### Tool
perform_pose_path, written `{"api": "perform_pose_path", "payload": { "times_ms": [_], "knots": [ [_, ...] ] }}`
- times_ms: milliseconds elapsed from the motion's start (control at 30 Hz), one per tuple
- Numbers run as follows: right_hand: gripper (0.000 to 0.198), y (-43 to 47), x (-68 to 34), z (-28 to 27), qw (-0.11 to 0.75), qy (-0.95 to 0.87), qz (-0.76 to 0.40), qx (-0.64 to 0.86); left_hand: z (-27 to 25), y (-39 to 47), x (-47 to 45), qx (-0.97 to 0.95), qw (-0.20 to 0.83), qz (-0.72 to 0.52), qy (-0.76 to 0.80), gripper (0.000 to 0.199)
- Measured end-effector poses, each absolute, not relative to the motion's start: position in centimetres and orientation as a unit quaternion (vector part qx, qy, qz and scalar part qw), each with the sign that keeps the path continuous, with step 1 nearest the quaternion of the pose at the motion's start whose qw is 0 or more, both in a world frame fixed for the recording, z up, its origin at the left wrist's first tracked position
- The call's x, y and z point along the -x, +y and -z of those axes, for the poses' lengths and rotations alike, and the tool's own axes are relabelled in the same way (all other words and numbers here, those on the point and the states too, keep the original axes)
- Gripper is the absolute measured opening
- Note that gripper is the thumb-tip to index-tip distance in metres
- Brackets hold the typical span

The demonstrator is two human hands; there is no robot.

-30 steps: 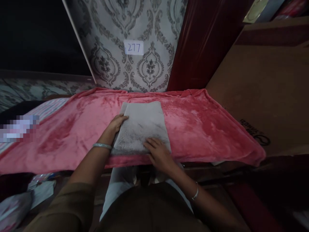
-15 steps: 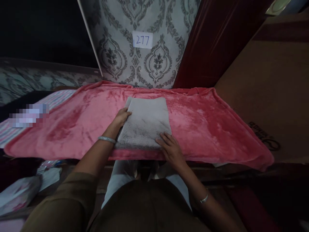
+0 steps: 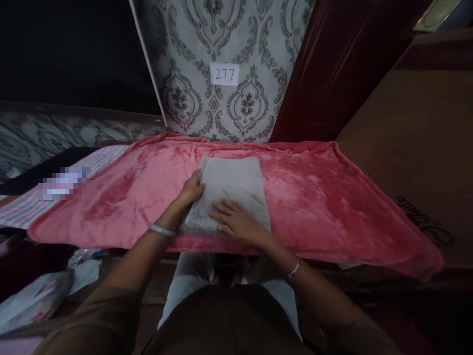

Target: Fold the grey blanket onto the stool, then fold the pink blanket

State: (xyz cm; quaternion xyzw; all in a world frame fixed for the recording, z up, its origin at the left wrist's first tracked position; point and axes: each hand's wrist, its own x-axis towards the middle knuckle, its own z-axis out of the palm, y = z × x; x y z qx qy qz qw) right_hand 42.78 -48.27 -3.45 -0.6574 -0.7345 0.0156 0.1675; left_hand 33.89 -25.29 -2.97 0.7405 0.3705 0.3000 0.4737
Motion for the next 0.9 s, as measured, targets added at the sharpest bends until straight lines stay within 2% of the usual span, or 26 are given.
{"api": "perform_pose_path", "payload": {
  "times_ms": [100, 233, 333, 433, 567, 900],
  "knots": [
    [0.048, -47.6, -42.7, 4.5, 0.154, -0.748, -0.057, 0.643, 2.4, -26.4, -32.3, -0.805, 0.361, -0.289, 0.37, 0.065],
    [0.038, -46.6, -45.1, 3.8, 0.206, -0.748, -0.109, 0.621, 1.6, -29.4, -29.8, -0.886, 0.194, -0.307, 0.289, 0.045],
    [0.043, -44.5, -47.3, 2.6, 0.239, -0.707, -0.071, 0.661, 2.0, -32.6, -28.2, -0.929, 0.133, -0.288, 0.189, 0.037],
    [0.05, -41.7, -48.4, 2.2, 0.187, -0.725, -0.052, 0.66, 4.0, -35.1, -27.3, -0.953, 0.06, -0.264, 0.136, 0.042],
    [0.056, -38.5, -49.2, 3.1, 0.111, -0.778, -0.074, 0.614, 7.6, -36.4, -26.9, -0.953, -0.045, -0.252, 0.165, 0.055],
    [0.057, -30.8, -53.6, 3.6, 0.071, -0.74, -0.06, 0.666, 9.5, -36.3, -26.4, -0.936, -0.111, -0.29, 0.165, 0.063]
  ]
}}
